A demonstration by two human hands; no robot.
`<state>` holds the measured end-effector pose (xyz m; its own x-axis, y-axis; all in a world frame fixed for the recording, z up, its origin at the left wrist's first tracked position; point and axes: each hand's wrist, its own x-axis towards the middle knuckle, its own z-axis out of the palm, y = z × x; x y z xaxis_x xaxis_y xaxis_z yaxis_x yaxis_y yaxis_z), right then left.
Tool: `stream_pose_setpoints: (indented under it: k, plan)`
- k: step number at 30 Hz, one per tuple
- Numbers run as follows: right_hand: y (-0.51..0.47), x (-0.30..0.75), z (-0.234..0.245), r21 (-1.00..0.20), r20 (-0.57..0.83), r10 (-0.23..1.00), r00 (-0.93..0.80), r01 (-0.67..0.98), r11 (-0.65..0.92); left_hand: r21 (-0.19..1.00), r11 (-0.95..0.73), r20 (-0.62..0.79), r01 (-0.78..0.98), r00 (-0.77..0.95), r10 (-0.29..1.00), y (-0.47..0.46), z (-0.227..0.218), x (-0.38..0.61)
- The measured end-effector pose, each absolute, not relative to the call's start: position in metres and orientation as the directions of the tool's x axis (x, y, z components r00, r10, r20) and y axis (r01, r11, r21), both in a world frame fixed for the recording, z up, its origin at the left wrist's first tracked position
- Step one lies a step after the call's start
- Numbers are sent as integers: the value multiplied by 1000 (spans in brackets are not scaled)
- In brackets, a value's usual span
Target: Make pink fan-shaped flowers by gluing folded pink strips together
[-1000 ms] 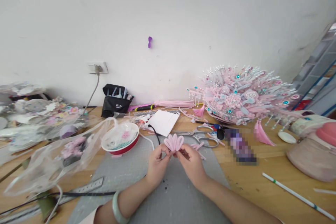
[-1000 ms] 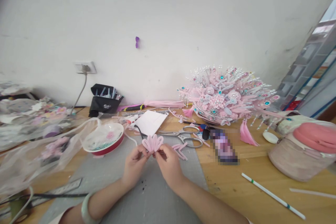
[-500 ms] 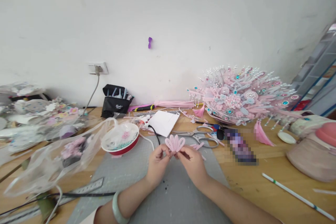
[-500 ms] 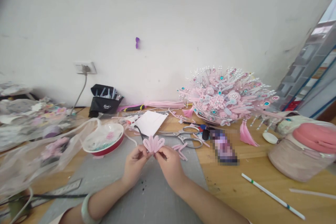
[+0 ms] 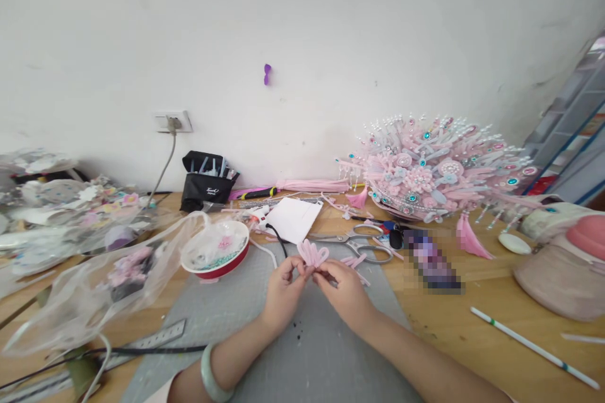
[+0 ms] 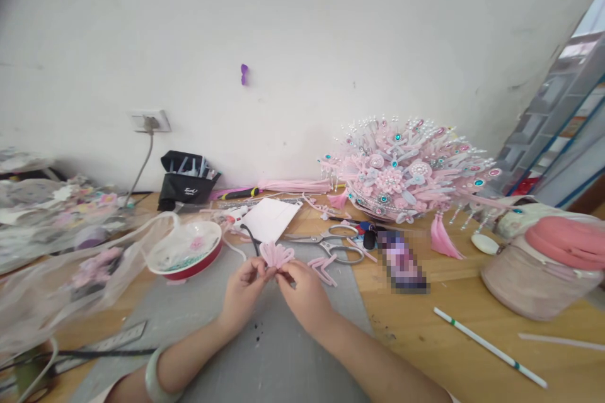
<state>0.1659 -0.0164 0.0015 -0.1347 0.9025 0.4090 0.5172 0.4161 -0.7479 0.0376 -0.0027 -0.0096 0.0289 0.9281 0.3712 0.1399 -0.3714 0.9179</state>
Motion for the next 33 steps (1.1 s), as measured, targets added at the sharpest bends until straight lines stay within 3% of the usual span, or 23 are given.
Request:
stream_pose_setpoints:
  k: [4,8,14,19,22,29,31,33]
  plan:
    - [-4,185,9,-668,317,908,-274,615,419,941,-321,327,107,-51,943,2,-5,34]
    - [15,214,15,-473,169,978,-122,861,189,917,-363,384,166,-119,915,6,4,25]
    - [19,218,12,-376,127,971,-204,896,238,731,-556,608,396,-8,794,5,10,10]
    - [11,212,13,-260,40,995,-95,960,102,693,-571,636,441,0,772,2,12,10]
    - [9,213,11,-284,-50,994,-97,956,79,754,-517,583,405,-51,811,0,12,15]
    - [11,214,9,-386,-34,997,-71,921,52,844,-436,477,313,-65,876,-1,7,22]
    - [10,210,13,-534,33,999,-40,844,51,842,-453,490,295,-62,870,-1,6,22]
    - [6,202,17,-767,92,996,-9,637,76,835,-467,505,291,-68,861,-1,5,22]
